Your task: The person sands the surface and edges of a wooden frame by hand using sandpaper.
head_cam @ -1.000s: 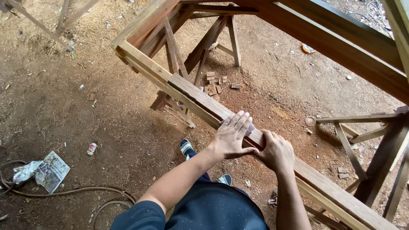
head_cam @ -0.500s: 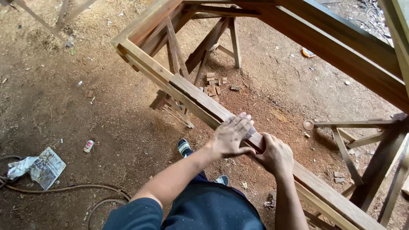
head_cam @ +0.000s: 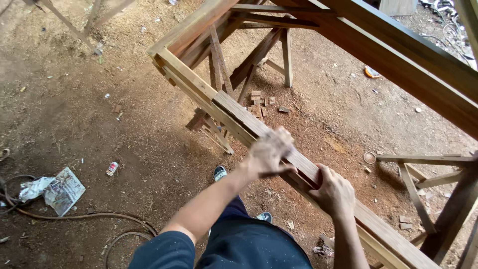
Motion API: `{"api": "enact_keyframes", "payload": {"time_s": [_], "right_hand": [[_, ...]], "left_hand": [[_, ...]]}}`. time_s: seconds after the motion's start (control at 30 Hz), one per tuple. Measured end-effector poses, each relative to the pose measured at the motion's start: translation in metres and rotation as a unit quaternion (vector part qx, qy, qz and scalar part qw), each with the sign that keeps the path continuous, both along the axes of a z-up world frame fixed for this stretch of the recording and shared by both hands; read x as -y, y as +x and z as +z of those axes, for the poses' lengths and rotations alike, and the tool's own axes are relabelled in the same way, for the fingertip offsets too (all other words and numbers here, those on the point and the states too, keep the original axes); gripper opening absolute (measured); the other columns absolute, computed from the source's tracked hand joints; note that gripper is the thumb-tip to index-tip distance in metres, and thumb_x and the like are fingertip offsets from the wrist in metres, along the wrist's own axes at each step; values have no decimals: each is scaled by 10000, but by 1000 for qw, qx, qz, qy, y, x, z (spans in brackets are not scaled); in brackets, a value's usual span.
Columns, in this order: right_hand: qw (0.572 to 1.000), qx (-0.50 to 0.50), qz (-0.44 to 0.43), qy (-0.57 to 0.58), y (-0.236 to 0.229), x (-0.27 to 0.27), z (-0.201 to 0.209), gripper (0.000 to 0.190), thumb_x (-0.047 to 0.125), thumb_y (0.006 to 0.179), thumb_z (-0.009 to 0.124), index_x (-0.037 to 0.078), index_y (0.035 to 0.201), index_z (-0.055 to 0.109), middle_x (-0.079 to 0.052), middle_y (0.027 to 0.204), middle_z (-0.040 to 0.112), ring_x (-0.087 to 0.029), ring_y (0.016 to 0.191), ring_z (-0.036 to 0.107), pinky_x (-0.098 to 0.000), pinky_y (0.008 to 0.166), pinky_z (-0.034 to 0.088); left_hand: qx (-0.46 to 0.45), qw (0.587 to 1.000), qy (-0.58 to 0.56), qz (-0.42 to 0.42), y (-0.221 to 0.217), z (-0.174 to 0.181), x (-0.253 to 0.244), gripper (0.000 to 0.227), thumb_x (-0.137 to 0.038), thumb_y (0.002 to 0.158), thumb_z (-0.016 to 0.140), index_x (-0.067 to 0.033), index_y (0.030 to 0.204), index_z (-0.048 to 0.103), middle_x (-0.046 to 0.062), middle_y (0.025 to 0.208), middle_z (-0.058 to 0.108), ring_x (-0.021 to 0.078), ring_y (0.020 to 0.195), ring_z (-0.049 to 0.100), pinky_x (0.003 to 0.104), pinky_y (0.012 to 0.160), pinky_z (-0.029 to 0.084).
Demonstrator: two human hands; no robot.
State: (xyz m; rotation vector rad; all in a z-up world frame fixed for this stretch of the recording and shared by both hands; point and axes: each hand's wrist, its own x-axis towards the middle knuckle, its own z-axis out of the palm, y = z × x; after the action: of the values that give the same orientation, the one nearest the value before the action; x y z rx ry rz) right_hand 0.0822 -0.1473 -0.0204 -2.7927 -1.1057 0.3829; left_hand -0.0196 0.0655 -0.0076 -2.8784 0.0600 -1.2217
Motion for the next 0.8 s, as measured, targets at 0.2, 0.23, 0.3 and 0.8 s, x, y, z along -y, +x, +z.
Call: {"api": "enact_keyframes", "payload": {"time_s": [0.2,0.23,0.3,0.8], "right_hand": [[1000,-2,-1,-20,-4,-1,4,745,539,700,821,158,1292,579,-86,1067,741,-225,943,724,-378,859,572],[999,-8,-9,-37,-3,-6,7,731,561,718,810,157,1282,579,-80,1049,742,-218,939,724,-374,858,574],[999,-17,-13,-39,-4,-10,12,694,557,725,800,159,1258,600,-78,1005,748,-219,923,727,-376,856,572],[999,42,8,31,-1,2,1,703,543,713,811,98,1231,647,-114,988,746,-255,922,720,-407,833,561]], "left_hand": [[-70,982,51,169,-15,-40,-113,945,-782,1023,45,-27,1231,574,210,1315,603,366,1268,564,505,1129,410],[-33,981,81,174,-11,-36,-113,891,-775,1030,68,-68,1212,578,184,1296,611,351,1246,578,492,1099,426],[-503,829,-187,156,10,-33,-55,1026,-972,740,122,-83,921,602,61,874,582,239,851,624,422,844,619],[-247,929,-14,274,1,-36,-113,789,-830,852,258,-111,949,566,56,987,574,207,977,560,263,902,482]]}}
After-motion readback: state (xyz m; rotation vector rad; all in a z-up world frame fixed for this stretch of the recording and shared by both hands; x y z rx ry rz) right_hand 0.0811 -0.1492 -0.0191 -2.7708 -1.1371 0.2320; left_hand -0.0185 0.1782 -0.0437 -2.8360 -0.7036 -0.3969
